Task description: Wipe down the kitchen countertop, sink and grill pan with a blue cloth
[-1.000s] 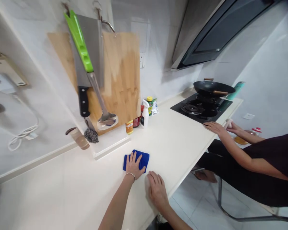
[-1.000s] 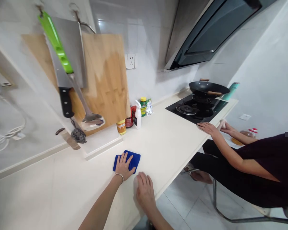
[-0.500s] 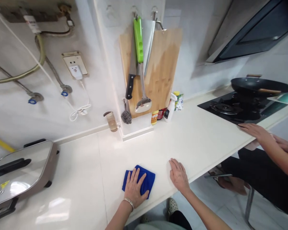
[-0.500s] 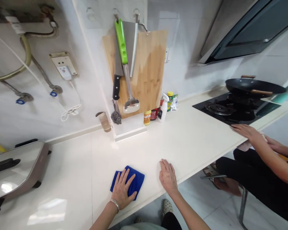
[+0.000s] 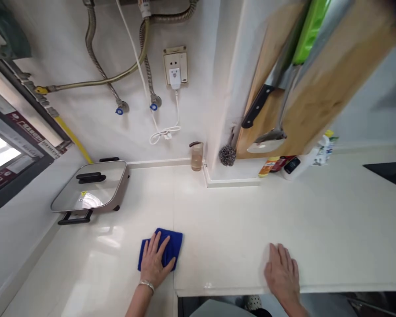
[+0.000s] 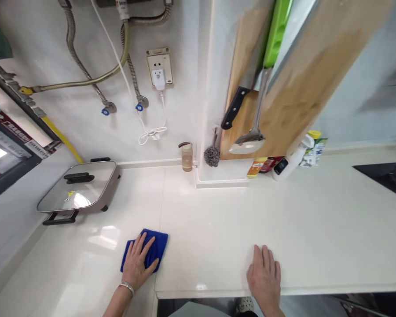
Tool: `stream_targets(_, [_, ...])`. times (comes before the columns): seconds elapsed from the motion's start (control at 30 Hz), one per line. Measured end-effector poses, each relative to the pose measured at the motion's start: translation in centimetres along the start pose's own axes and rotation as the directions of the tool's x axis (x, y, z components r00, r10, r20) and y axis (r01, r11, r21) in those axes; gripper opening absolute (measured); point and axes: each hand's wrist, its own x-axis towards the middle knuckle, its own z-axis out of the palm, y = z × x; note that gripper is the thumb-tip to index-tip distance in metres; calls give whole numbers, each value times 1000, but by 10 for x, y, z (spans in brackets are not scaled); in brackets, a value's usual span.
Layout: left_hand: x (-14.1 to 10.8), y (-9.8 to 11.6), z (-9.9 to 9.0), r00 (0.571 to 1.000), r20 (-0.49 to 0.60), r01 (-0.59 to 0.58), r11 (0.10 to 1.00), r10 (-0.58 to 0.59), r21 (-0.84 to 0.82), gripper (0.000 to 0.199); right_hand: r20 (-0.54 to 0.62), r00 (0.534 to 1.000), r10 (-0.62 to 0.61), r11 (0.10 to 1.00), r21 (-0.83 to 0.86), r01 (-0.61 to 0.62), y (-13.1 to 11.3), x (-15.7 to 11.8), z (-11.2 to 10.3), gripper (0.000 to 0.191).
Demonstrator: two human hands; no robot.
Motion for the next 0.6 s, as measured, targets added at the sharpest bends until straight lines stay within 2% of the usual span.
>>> stream_targets(0.1, [16,-31,-5,983,-8,186,982,-185,33,62,-28,1000,-11,1000,13,11,-8,-6,-5,58])
stream_targets(0.2, [43,-55,-7,937,-23,350,933,-350,83,64,-68,998,9,1000,28,-7,-10,-3,-9,58])
stream_targets(0.33, [85,-79,-5,891,-17,452,885,-453,115,66,-82,996,27,999,34,-24,-14,1,-14,60])
stream_targets(0.47, [127,-91,-1,844,-17,534,839,-536,100,69,-65,997,35,999,15,-34,-18,2,-18,59])
stream_targets(0.6, [156,-88,0,772,14,632,770,-636,86,72,-58,998,31,999,-7,-31,-19,3,-18,58])
